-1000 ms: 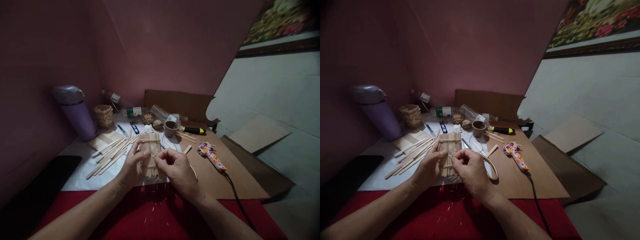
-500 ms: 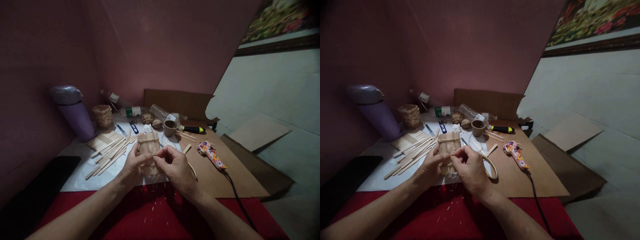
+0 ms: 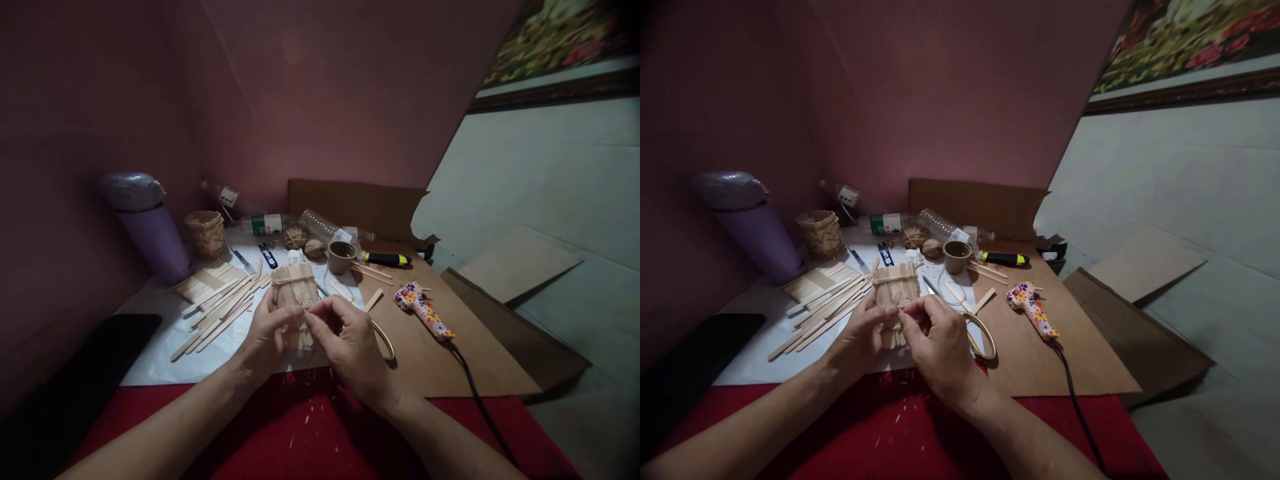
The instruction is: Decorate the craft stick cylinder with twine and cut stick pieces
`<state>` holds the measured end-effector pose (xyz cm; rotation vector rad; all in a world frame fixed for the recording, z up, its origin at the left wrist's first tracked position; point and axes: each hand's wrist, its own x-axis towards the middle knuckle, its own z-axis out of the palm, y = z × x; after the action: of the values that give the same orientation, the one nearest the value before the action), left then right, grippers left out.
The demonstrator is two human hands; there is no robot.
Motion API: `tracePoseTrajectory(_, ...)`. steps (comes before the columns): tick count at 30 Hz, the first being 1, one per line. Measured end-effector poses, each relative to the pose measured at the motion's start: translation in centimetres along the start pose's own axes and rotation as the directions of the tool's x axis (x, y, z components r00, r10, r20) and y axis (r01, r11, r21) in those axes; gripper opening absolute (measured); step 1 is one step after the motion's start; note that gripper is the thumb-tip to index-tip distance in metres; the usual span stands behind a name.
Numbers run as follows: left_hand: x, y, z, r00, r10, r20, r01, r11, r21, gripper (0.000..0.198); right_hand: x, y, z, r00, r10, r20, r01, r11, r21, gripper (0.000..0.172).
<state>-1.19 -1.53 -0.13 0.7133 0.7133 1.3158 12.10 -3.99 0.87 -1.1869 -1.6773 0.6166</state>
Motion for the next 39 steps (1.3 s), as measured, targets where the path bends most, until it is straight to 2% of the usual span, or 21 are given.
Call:
tracePoseTrajectory(12, -0.4, 0.4, 0.6, 0.997, -0.076, 0.019, 0.077, 0.997, -0.022, 0.05, 1.4, -0.1, -2.1, 0.971, 0.027, 0.24, -0.023, 1.0, -0.018, 0.016)
tracePoseTrajectory(17, -0.3, 0.3, 0.6, 0.996, -0.087, 0.027, 0.088, 0.996, -0.01, 0.051, 1.6, 0.3, -2.7, 0.955, 0.03, 0.296, -0.009, 0.997, -0.072, 0.014)
tracePoseTrajectory(20, -0.3, 0.2, 0.7, 0.996, -0.09, 0.029, 0.089, 0.996, 0.013, 0.056, 1.6, 0.4, -2.8, 0.955, 0.051, 0.291, -0.036, 0.998, -0.059, 0.013)
tracePoseTrajectory(28, 0.1, -0.7, -0.1, 1.0, -0.003, 0.016, 0.002, 0.998, 0.064, 0.063, 1.8, 0.9, -2.5, 0.939, 0.139, 0.315, -0.176, 0.98, 0.091, 0.014)
tracePoseTrajectory(34, -0.2, -0.5, 0.2, 1.0, -0.024, -0.004, 0.024, 0.999, 0.045, 0.061, 2.1, 1.2, -2.2, 0.935, 0.184, 0.304, -0.268, 0.927, 0.264, 0.017)
tracePoseTrajectory(39, -0.3, -0.3, 0.2, 0.995, -0.086, 0.04, 0.084, 0.994, 0.065, 0.066, 2.4, 1.0, -2.2, 0.927, 0.195, 0.319, -0.307, 0.885, 0.35, 0.02)
